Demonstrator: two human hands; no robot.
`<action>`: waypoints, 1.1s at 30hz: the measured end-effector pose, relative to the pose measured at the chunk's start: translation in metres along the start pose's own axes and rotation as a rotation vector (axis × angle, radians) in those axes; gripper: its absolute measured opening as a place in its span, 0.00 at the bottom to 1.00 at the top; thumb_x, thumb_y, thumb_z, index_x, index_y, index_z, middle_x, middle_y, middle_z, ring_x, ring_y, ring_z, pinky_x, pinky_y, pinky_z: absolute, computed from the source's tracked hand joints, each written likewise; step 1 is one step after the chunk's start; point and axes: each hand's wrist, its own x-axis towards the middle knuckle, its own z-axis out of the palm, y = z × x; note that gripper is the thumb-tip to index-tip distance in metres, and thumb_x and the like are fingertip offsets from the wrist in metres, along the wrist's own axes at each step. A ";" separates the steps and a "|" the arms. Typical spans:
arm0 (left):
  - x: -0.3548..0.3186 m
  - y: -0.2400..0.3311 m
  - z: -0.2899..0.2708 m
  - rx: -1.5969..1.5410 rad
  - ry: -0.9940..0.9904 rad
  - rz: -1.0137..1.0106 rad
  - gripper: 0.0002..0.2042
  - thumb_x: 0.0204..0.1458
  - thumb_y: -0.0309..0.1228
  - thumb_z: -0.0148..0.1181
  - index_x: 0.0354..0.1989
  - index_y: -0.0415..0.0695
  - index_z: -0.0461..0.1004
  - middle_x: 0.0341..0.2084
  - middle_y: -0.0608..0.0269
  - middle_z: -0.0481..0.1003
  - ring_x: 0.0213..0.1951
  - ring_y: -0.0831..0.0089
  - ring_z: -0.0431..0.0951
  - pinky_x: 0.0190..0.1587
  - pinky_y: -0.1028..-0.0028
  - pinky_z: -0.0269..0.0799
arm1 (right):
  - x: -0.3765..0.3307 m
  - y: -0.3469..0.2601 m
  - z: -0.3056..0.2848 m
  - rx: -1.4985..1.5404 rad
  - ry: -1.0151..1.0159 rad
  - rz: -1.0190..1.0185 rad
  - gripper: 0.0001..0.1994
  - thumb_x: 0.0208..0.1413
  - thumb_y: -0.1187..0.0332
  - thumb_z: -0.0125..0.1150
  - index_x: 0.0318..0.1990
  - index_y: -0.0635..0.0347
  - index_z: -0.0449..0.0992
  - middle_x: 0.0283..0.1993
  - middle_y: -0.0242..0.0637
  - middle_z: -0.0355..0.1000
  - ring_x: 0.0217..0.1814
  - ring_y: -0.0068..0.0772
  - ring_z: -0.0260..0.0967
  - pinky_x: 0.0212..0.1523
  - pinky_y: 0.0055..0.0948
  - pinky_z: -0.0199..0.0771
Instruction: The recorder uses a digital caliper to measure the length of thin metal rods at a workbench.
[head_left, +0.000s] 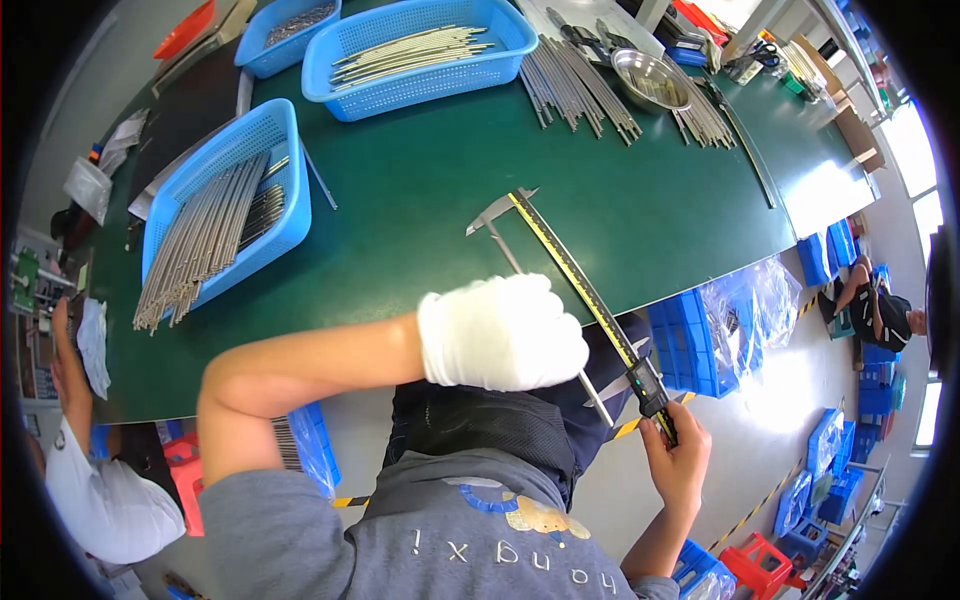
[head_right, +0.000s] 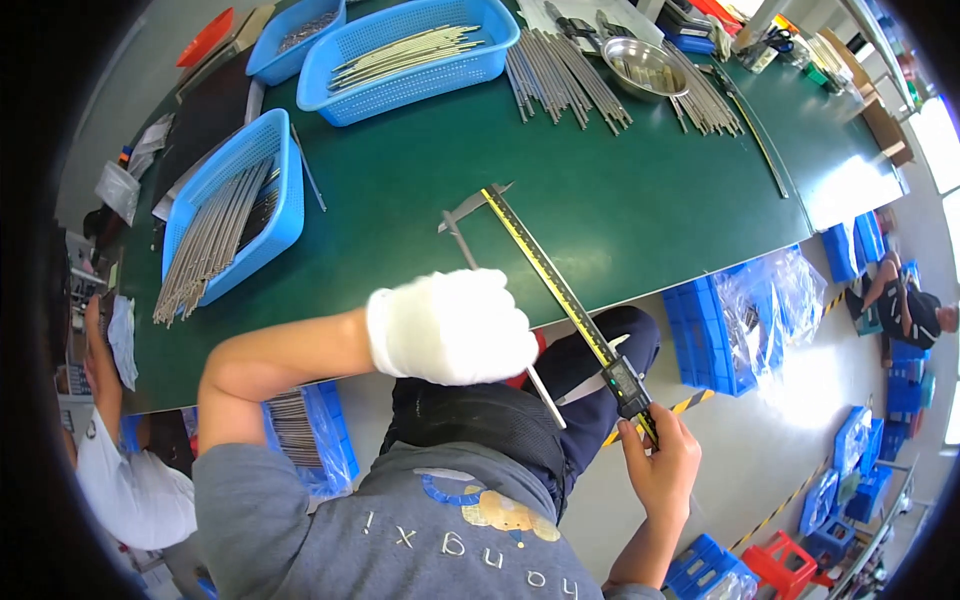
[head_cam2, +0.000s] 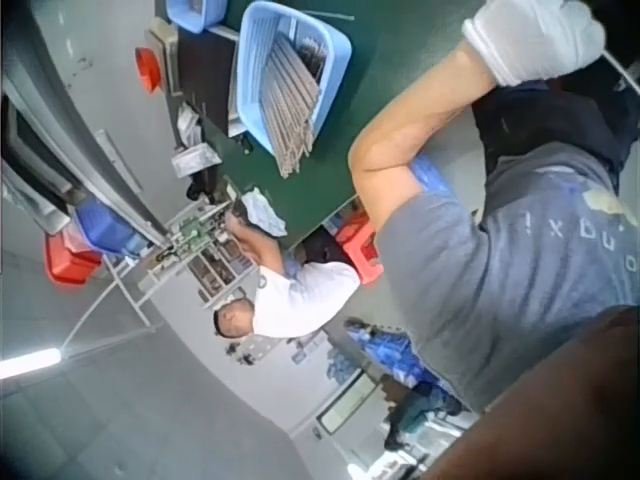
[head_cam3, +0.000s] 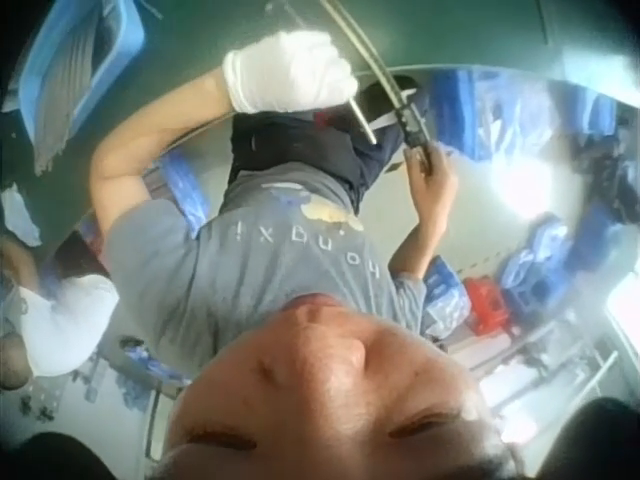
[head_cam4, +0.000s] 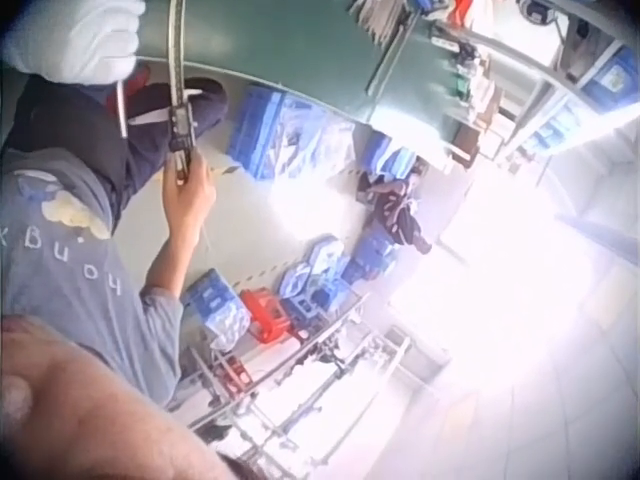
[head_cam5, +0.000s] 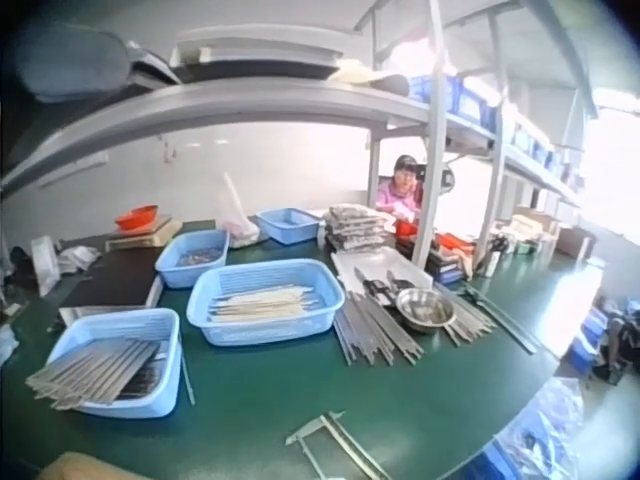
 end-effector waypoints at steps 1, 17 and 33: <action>0.002 0.003 0.011 0.003 0.049 0.002 0.03 0.38 0.32 0.55 0.21 0.49 0.70 0.18 0.67 0.65 0.22 0.73 0.69 0.27 0.72 0.68 | -0.001 0.000 0.000 -0.006 0.003 0.009 0.14 0.44 0.72 0.66 0.38 0.69 0.72 0.21 0.38 0.63 0.19 0.25 0.57 0.22 0.26 0.58; -0.019 0.006 0.045 0.193 0.039 -0.101 0.08 0.35 0.31 0.58 0.25 0.46 0.71 0.18 0.68 0.61 0.23 0.72 0.66 0.34 0.70 0.72 | -0.002 -0.004 -0.003 -0.040 -0.005 0.010 0.14 0.45 0.73 0.65 0.39 0.69 0.72 0.21 0.36 0.63 0.20 0.23 0.56 0.23 0.24 0.58; -0.023 0.007 0.045 0.045 0.023 -0.160 0.08 0.36 0.29 0.59 0.27 0.43 0.73 0.22 0.65 0.66 0.28 0.69 0.70 0.35 0.67 0.72 | -0.006 -0.005 -0.008 -0.103 -0.025 -0.014 0.15 0.43 0.70 0.67 0.38 0.66 0.72 0.23 0.39 0.68 0.20 0.29 0.64 0.23 0.26 0.64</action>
